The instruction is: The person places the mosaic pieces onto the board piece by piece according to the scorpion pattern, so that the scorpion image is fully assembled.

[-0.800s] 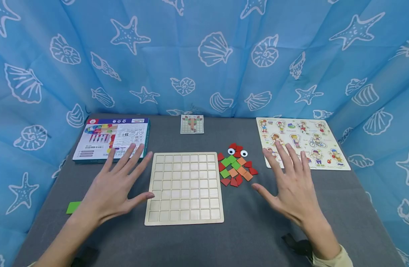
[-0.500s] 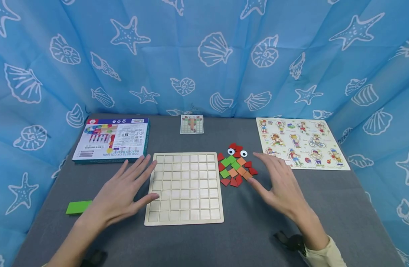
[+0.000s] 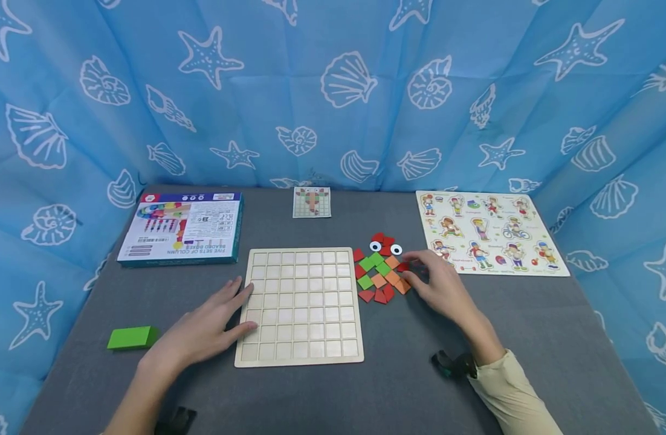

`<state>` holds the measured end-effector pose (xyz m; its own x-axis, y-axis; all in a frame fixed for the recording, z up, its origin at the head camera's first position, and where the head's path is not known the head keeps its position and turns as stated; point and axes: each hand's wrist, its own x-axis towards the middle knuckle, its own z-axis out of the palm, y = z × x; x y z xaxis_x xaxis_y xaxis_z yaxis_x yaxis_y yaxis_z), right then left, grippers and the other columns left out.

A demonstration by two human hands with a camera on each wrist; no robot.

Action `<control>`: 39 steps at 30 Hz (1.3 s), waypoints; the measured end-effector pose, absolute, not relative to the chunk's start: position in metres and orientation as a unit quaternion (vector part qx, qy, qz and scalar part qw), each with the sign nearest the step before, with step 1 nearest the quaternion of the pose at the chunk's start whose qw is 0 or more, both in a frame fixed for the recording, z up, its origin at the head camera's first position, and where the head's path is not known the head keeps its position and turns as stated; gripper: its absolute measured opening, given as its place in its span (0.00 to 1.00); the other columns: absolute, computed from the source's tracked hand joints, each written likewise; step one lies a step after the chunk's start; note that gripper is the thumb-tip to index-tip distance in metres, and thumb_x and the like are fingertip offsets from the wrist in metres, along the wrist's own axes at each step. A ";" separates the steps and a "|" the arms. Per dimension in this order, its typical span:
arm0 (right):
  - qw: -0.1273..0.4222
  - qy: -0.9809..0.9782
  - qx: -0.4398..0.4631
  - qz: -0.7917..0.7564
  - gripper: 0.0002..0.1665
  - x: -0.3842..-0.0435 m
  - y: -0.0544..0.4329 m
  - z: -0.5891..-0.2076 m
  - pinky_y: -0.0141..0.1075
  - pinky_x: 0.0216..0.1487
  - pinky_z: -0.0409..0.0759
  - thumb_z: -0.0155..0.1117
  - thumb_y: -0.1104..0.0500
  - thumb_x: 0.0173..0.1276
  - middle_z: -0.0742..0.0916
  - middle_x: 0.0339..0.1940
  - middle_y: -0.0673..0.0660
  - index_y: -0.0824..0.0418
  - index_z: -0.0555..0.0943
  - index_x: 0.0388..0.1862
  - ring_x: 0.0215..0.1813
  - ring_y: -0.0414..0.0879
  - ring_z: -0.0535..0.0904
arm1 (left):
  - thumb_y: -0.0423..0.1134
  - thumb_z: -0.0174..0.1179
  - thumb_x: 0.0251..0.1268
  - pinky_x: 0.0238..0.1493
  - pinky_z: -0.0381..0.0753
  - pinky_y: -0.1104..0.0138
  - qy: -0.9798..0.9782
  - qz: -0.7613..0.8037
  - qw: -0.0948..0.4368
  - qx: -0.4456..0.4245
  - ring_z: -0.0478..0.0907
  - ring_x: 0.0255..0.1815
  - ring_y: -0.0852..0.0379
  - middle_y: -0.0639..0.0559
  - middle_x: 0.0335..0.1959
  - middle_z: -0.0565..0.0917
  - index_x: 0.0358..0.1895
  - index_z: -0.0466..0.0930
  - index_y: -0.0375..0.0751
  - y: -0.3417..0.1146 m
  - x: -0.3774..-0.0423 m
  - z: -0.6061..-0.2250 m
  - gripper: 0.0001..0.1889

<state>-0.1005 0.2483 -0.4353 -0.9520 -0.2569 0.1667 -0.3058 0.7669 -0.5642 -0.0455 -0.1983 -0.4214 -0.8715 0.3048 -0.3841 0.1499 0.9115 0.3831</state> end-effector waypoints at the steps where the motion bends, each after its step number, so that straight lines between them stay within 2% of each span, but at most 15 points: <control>1: 0.031 -0.942 0.145 0.301 0.19 -0.104 0.249 -0.437 0.57 0.54 0.87 0.73 0.66 0.73 0.90 0.54 0.66 0.67 0.86 0.61 0.52 0.59 0.89 | 0.65 0.61 0.78 0.67 0.67 0.16 0.950 0.175 0.231 0.116 0.56 0.89 0.28 0.35 0.91 0.54 0.88 0.59 0.47 -0.199 -0.046 -0.422 0.45; 4: 0.007 -0.949 0.134 0.287 0.17 -0.113 0.252 -0.440 0.54 0.52 0.87 0.74 0.66 0.73 0.90 0.51 0.67 0.69 0.88 0.59 0.49 0.57 0.88 | 0.61 0.64 0.77 0.67 0.64 0.15 0.946 0.186 0.241 0.116 0.54 0.89 0.26 0.35 0.91 0.52 0.88 0.58 0.47 -0.203 -0.047 -0.425 0.45; 11: -0.021 -0.954 0.130 0.271 0.14 -0.129 0.253 -0.440 0.36 0.39 0.77 0.75 0.62 0.73 0.90 0.41 0.64 0.69 0.90 0.52 0.37 0.47 0.82 | 0.51 0.72 0.73 0.84 0.56 0.27 0.931 0.237 0.242 0.133 0.49 0.90 0.27 0.32 0.90 0.52 0.88 0.56 0.42 -0.209 -0.051 -0.426 0.48; 18: -0.061 -0.951 0.115 0.281 0.10 -0.137 0.256 -0.433 0.30 0.31 0.74 0.77 0.59 0.72 0.89 0.31 0.58 0.66 0.88 0.42 0.30 0.40 0.79 | 0.50 0.73 0.72 0.84 0.52 0.26 0.923 0.264 0.242 0.139 0.47 0.90 0.26 0.31 0.90 0.51 0.88 0.57 0.40 -0.213 -0.051 -0.429 0.48; 22: -0.066 -0.948 0.113 0.292 0.09 -0.136 0.260 -0.432 0.29 0.34 0.77 0.78 0.61 0.70 0.90 0.33 0.58 0.65 0.86 0.42 0.33 0.41 0.82 | 0.50 0.73 0.72 0.84 0.50 0.25 0.920 0.275 0.240 0.141 0.46 0.91 0.26 0.31 0.90 0.51 0.88 0.57 0.40 -0.214 -0.051 -0.430 0.48; 27: -0.048 -0.940 0.125 0.315 0.08 -0.133 0.261 -0.431 0.28 0.38 0.82 0.77 0.64 0.71 0.94 0.38 0.60 0.64 0.90 0.46 0.38 0.46 0.89 | 0.50 0.73 0.71 0.83 0.50 0.25 0.919 0.279 0.239 0.144 0.46 0.91 0.26 0.31 0.90 0.51 0.88 0.57 0.41 -0.214 -0.052 -0.431 0.49; 34: -0.040 -0.917 0.161 0.364 0.09 -0.124 0.242 -0.426 0.26 0.40 0.87 0.75 0.65 0.73 0.95 0.44 0.60 0.65 0.92 0.49 0.42 0.51 0.95 | 0.51 0.74 0.70 0.83 0.50 0.24 0.920 0.276 0.240 0.140 0.46 0.91 0.26 0.31 0.90 0.52 0.88 0.57 0.40 -0.213 -0.051 -0.431 0.50; 39: -0.065 -0.898 0.181 0.395 0.09 -0.120 0.221 -0.423 0.36 0.49 0.93 0.75 0.67 0.72 0.94 0.48 0.59 0.63 0.93 0.49 0.46 0.50 0.93 | 0.51 0.74 0.69 0.83 0.50 0.24 0.921 0.278 0.238 0.137 0.46 0.91 0.26 0.31 0.90 0.52 0.88 0.58 0.40 -0.212 -0.051 -0.431 0.50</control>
